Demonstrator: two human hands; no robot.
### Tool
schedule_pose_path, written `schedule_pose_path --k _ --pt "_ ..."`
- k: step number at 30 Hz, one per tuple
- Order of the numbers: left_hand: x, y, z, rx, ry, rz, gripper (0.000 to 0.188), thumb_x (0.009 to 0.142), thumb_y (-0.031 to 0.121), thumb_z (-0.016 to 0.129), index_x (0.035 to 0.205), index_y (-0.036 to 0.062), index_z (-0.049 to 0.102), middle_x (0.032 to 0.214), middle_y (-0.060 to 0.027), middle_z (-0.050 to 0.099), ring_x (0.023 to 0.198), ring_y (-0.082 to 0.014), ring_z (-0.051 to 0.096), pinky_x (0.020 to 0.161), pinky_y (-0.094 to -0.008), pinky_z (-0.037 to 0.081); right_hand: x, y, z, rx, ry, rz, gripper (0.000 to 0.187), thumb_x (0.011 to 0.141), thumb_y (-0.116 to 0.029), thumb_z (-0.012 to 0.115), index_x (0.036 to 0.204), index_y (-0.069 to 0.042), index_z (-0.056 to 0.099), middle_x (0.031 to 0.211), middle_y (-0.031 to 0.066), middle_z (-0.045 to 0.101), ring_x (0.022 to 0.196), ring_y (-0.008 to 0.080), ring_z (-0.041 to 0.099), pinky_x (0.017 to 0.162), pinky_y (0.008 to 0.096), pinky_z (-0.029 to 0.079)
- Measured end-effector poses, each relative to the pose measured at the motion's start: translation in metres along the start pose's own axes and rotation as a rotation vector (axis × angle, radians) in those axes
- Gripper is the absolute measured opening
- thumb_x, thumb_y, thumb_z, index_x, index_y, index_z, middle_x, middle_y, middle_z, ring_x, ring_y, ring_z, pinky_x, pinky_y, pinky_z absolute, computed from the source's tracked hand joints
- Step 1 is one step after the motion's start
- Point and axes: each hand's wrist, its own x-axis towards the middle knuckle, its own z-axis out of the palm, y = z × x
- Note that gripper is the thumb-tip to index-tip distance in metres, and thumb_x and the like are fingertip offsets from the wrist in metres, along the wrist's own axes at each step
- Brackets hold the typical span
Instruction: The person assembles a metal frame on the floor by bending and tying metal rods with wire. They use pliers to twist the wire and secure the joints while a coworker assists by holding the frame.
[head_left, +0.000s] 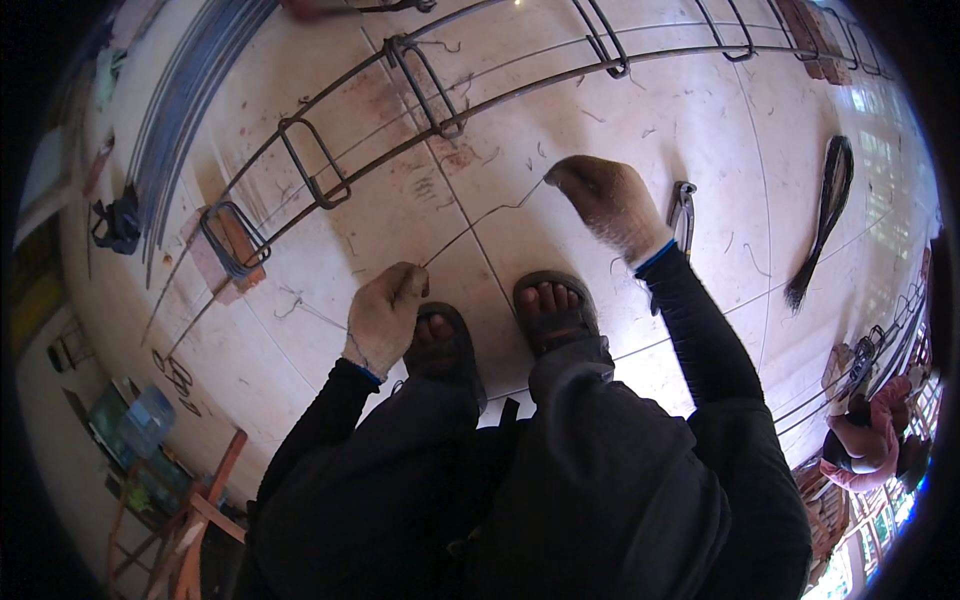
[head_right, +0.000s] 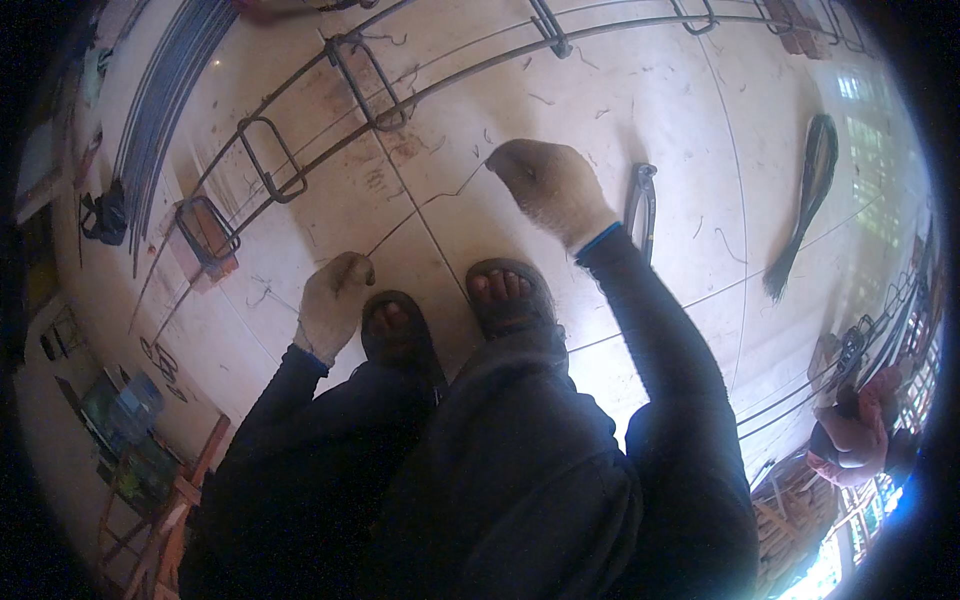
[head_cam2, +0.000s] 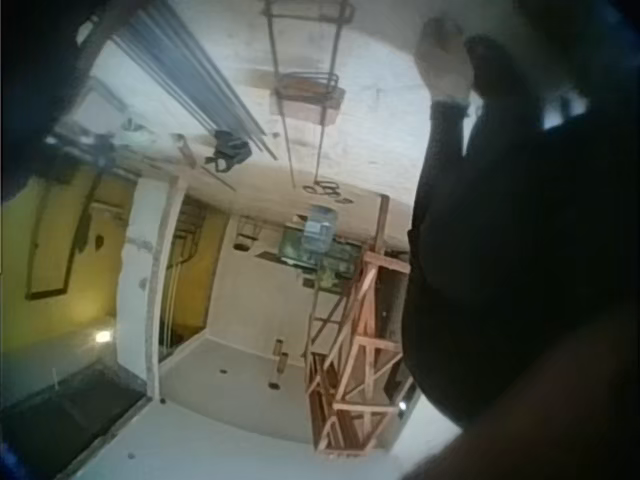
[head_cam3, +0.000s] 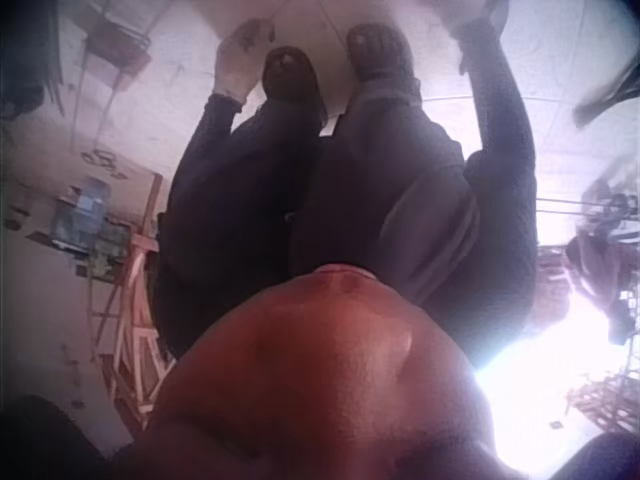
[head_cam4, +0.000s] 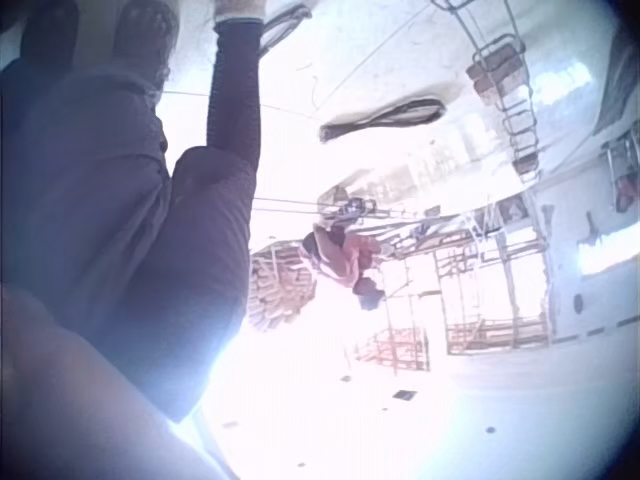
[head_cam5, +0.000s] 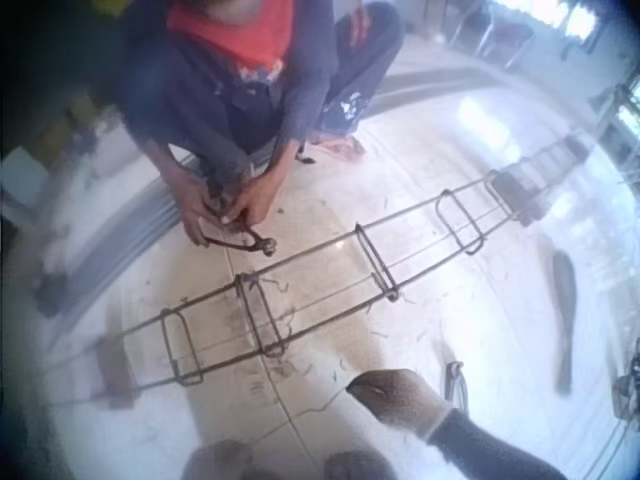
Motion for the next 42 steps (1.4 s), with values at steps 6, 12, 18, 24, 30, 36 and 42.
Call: schedule_pose_path --k 6,12,18,24,30,36,42 --pt "0.005 -0.029 0.002 0.007 -0.013 -0.047 0.035 0.114 0.031 0.058 0.104 -0.0006 0.07 0.085 -0.0157 0.069 0.081 -0.0298 0.068 0.078 -0.0405 0.054 -0.001 -0.002 -0.08 -0.002 -0.253 0.078 0.037 0.109 -0.023 0.073 0.141 -0.004 0.071 0.129 0.0184 0.08 0.113 0.0281 0.078 0.101 0.0397 0.063" --pt "0.007 -0.016 0.008 -0.208 -0.123 -0.156 0.036 0.115 0.029 0.059 0.099 -0.0016 0.068 0.082 -0.006 0.062 0.079 -0.0188 0.064 0.075 -0.0372 0.052 -0.022 -0.081 -0.069 -0.075 0.284 -0.263 0.05 0.091 -0.001 0.084 0.14 -0.007 0.073 0.133 0.0137 0.077 0.123 0.0314 0.074 0.11 0.0415 0.058" --pt "0.011 0.036 0.005 -0.193 -0.138 -0.104 0.034 0.115 0.029 0.059 0.103 -0.0015 0.069 0.082 -0.0101 0.065 0.068 -0.0179 0.064 0.067 -0.038 0.055 -0.034 -0.06 0.039 -0.465 -0.171 -0.197 0.023 0.092 -0.02 0.076 0.115 -0.015 0.076 0.097 0.0135 0.075 0.095 0.037 0.073 0.093 0.0475 0.057" --pt "-0.005 0.03 0.013 0.007 -0.093 -0.008 0.033 0.114 0.031 0.06 0.105 0.0006 0.071 0.083 -0.016 0.072 0.072 -0.025 0.078 0.07 -0.0408 0.06 -0.052 -0.064 0.026 -0.14 -0.233 -0.285 0.022 0.093 -0.023 0.072 0.113 -0.016 0.077 0.087 0.0131 0.077 0.083 0.0403 0.077 0.074 0.0508 0.061" --pt "0.011 0.039 0.006 0.068 -0.066 -0.046 0.032 0.113 0.032 0.06 0.107 0.0036 0.074 0.086 -0.0144 0.077 0.065 -0.0264 0.079 0.073 -0.0393 0.061 -0.057 -0.041 0.044 -0.211 -0.412 -0.284 0.021 0.095 -0.021 0.071 0.113 -0.016 0.08 0.091 0.0168 0.076 0.086 0.0393 0.077 0.079 0.0493 0.061" --pt "0.003 0.03 0.001 0.179 -0.039 0.057 0.037 0.114 0.038 0.059 0.107 0.005 0.074 0.084 -0.0155 0.077 0.066 -0.0292 0.078 0.071 -0.0427 0.06 -0.04 -0.021 0.018 0.229 0.011 -0.08 0.017 0.102 -0.011 0.069 0.113 -0.005 0.08 0.098 0.0171 0.08 0.091 0.0373 0.078 0.086 0.0406 0.063" --pt "0.002 0.011 0.004 0.187 -0.05 -0.01 0.043 0.113 0.042 0.059 0.107 0.0028 0.075 0.09 -0.0221 0.076 0.087 -0.0445 0.075 0.077 -0.0494 0.058 -0.039 0.003 0.006 -0.142 -0.249 -0.124 0.028 0.099 -0.023 0.078 0.121 -0.006 0.079 0.105 0.0165 0.082 0.099 0.0358 0.079 0.09 0.0456 0.062"
